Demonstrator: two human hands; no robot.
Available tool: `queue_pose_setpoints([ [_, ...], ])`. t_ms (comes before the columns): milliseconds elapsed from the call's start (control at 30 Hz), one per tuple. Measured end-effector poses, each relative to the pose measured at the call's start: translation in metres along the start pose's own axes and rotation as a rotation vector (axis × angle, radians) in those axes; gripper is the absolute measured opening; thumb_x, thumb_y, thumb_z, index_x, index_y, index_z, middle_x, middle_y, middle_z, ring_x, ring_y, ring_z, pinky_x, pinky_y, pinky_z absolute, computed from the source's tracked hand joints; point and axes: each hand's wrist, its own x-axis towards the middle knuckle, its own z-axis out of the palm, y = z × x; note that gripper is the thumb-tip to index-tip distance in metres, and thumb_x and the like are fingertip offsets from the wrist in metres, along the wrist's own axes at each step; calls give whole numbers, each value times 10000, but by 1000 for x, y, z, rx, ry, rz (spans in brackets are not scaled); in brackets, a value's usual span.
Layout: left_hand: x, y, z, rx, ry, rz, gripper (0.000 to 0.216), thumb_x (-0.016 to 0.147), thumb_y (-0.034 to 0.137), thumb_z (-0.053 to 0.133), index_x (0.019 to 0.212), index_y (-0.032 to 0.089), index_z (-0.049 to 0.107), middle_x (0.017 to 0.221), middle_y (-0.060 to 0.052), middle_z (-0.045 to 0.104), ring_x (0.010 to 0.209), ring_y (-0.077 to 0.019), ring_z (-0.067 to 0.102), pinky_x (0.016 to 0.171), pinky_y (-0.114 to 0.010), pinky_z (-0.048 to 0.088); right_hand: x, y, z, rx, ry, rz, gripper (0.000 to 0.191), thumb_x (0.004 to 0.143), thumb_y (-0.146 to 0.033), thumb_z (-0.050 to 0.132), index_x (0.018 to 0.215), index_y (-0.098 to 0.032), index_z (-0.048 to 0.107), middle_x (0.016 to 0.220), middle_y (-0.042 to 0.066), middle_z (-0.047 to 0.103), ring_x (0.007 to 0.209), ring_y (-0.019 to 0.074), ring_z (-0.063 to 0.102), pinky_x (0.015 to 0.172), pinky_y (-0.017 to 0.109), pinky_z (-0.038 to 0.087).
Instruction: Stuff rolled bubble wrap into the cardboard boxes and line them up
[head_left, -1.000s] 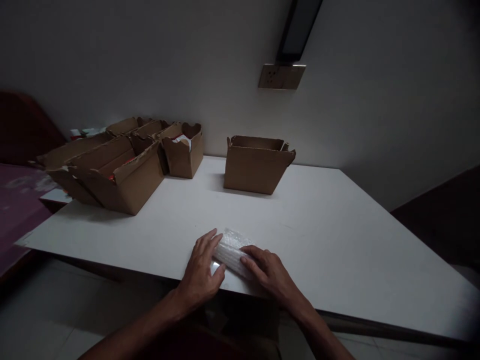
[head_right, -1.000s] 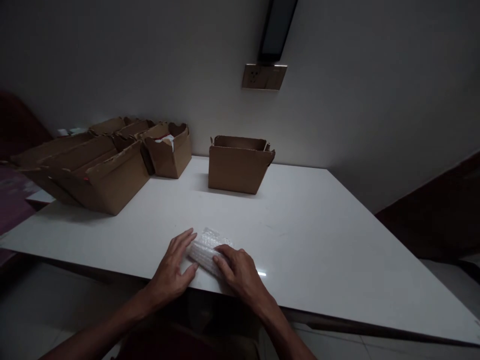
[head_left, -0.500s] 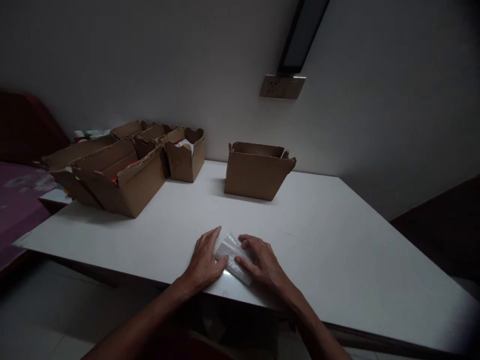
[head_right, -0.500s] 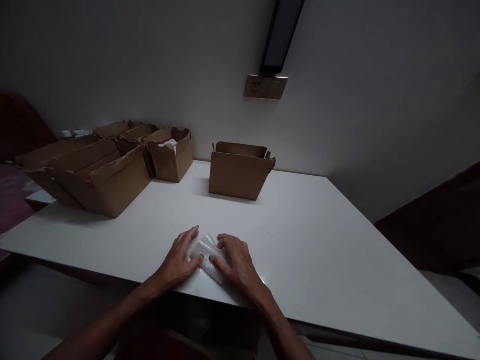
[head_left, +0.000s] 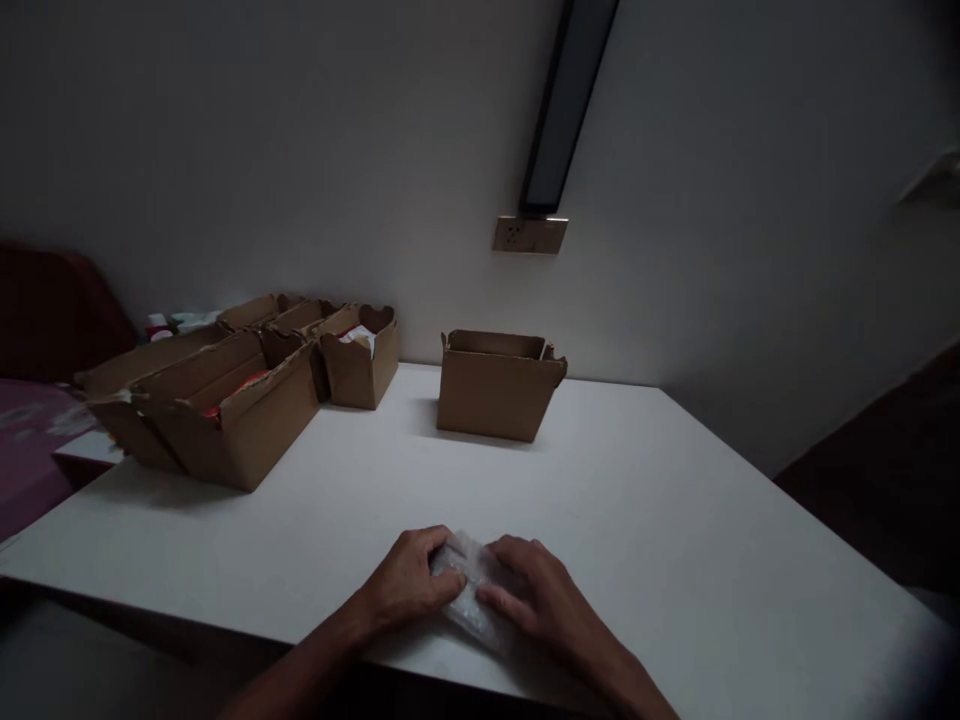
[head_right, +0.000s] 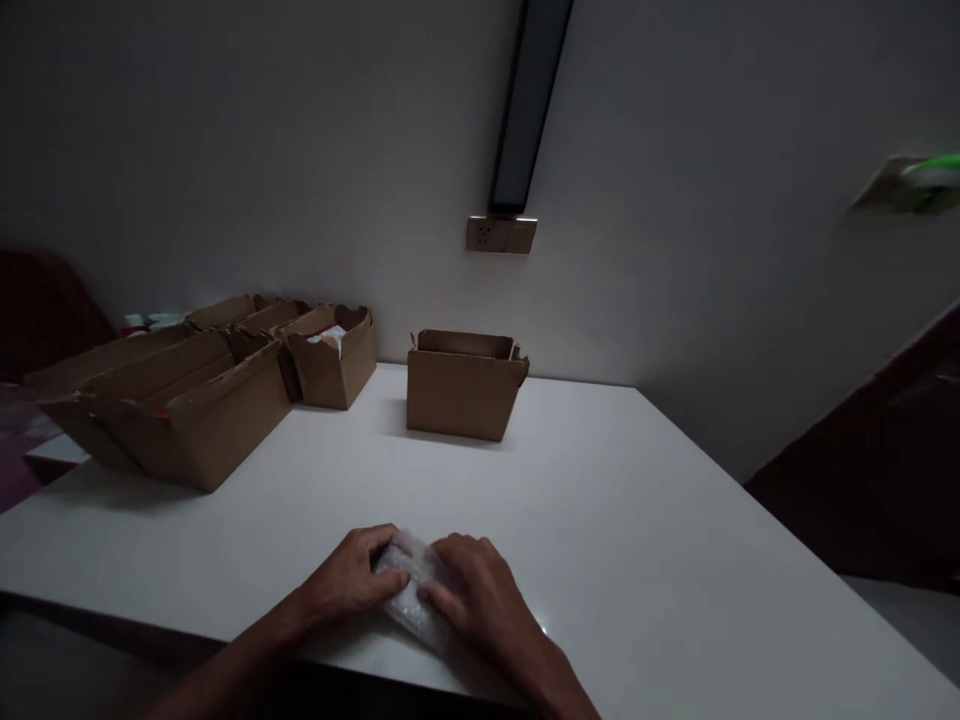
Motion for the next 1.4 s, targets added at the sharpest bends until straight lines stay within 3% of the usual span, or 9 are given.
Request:
queue_pose_setpoints([
  [200, 18, -4, 7, -42, 28, -56, 102, 691, 219, 537, 735, 155, 604, 658, 36, 514, 647, -126, 464, 577, -235, 346, -13, 4, 23, -254, 110, -238, 560, 835, -425, 664, 1339, -220, 531, 1150, 122, 692, 967, 266, 650, 918, 451, 493],
  [400, 40, 4, -12, 52, 102, 95, 317, 831, 375, 577, 1058, 161, 629, 907, -44, 658, 835, -185, 597, 735, -284, 471, 2, 34, 4, -187, 261, -114, 401, 872, -315, 578, 1263, -229, 592, 1125, 106, 721, 925, 262, 679, 836, 409, 530],
  [567, 106, 52, -52, 539, 379, 449, 348, 840, 256, 580, 1178, 172, 588, 1235, -126, 619, 1182, -268, 542, 1033, -429, 418, 16, 74, -27, 30, 315, 227, 435, 930, -508, 473, 1220, -221, 624, 972, 60, 754, 741, 236, 700, 674, 360, 560],
  [700, 180, 89, -73, 779, 423, 478, 521, 792, 112, 582, 1307, 149, 518, 1430, -157, 495, 1380, -286, 379, 1145, -453, 288, 19, 89, -17, -37, 456, 211, 454, 920, -520, 489, 1233, -226, 637, 1101, 81, 748, 935, 276, 715, 809, 397, 570],
  [800, 221, 98, -81, 788, 374, 435, 402, 759, 85, 583, 1151, 163, 620, 1201, -131, 656, 1216, -288, 543, 1064, -450, 369, 19, 91, -8, -107, 481, 185, 438, 923, -501, 488, 1231, -231, 644, 1179, 92, 726, 1005, 288, 706, 865, 427, 562],
  [900, 234, 97, -86, 781, 316, 398, 228, 765, 110, 554, 936, 196, 677, 842, -36, 709, 882, -224, 651, 895, -364, 464, 18, 94, -16, -124, 515, 211, 413, 936, -482, 466, 1215, -243, 656, 1131, 83, 745, 935, 285, 720, 835, 442, 567],
  [1033, 204, 94, -87, 760, 292, 429, 189, 752, 126, 533, 859, 200, 670, 779, -8, 697, 788, -185, 630, 845, -314, 466, 8, 102, -46, 29, 686, 326, 453, 887, -558, 510, 1158, -239, 686, 1117, 72, 748, 963, 301, 708, 841, 448, 561],
  [1233, 89, 85, -81, 704, 276, 548, 141, 807, 131, 491, 803, 224, 598, 806, -6, 694, 807, -187, 628, 977, -416, 450, -16, 104, -82, 501, 1045, 560, 728, 707, -707, 634, 1190, -163, 670, 1243, 95, 689, 1191, 336, 602, 1013, 429, 479],
  [1400, 7, 80, -73, 690, 295, 691, 170, 850, 101, 493, 877, 251, 567, 731, 34, 649, 696, -153, 616, 1072, -499, 390, -30, 65, -114, 551, 1082, 433, 681, 650, -666, 718, 1182, -242, 679, 1195, 67, 709, 1128, 331, 635, 945, 449, 521],
])
